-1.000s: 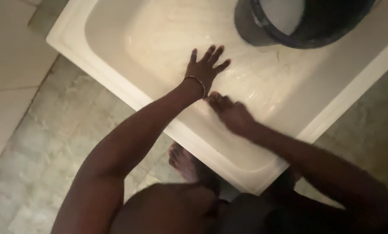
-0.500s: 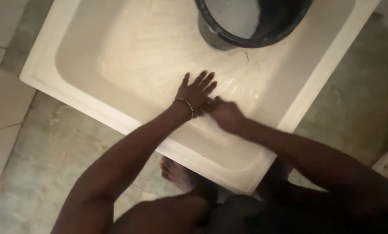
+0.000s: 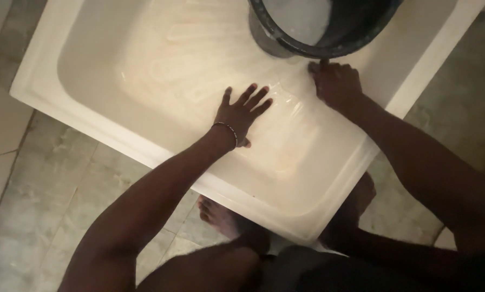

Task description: Scrubbing and rinsing the floor and base of a shower stall using soapy water, a cloth, and buckets.

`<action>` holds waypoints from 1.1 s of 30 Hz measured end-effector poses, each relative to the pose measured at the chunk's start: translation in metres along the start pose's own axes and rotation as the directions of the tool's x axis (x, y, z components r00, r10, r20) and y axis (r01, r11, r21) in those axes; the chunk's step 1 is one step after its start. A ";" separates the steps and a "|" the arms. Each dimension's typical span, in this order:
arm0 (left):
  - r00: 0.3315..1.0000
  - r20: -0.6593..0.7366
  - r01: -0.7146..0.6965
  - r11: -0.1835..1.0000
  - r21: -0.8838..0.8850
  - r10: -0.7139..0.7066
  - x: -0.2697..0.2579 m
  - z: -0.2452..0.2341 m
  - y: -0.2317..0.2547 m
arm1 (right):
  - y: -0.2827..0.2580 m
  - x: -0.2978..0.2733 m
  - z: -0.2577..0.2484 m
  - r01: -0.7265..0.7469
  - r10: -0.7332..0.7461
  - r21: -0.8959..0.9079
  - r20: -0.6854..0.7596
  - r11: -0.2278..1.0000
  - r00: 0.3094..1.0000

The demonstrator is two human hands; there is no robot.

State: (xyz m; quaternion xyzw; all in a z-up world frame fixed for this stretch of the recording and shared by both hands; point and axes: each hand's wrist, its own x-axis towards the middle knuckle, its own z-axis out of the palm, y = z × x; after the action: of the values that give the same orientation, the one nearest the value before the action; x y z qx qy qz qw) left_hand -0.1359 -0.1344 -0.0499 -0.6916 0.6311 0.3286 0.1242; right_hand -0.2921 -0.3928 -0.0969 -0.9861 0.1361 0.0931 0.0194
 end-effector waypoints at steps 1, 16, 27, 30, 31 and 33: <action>1.000 0.004 -0.005 1.000 -0.001 0.005 0.001 0.001 -0.002 | 0.005 0.008 0.008 -0.003 0.003 0.002 0.005 1.000 1.000; 1.000 0.030 0.003 1.000 -0.019 -0.003 0.006 0.000 0.002 | 0.036 0.017 0.081 -0.229 0.232 0.080 -0.020 0.970 0.973; 0.999 -0.023 0.030 0.998 -0.054 -0.031 0.009 0.002 -0.005 | 0.007 0.032 0.050 -0.568 0.558 0.328 0.134 0.755 0.819; 0.998 -0.055 0.005 0.999 -0.040 -0.007 0.006 0.015 -0.009 | 0.021 0.034 0.040 -0.550 0.546 0.408 0.136 0.729 0.826; 0.999 -0.052 0.001 0.999 -0.047 -0.003 0.004 0.016 -0.003 | 0.023 0.027 0.058 -0.553 0.547 0.402 0.143 0.729 0.825; 0.998 -0.053 0.020 0.999 -0.033 -0.021 0.007 0.006 -0.006 | 0.034 0.039 0.089 -0.378 0.432 0.324 -0.111 0.867 0.895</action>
State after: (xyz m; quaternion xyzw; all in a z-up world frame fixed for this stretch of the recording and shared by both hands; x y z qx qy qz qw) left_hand -0.1321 -0.1352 -0.0601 -0.7084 0.6218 0.3188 0.0996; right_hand -0.2801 -0.4300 -0.1917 -0.9256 0.3540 -0.0154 0.1334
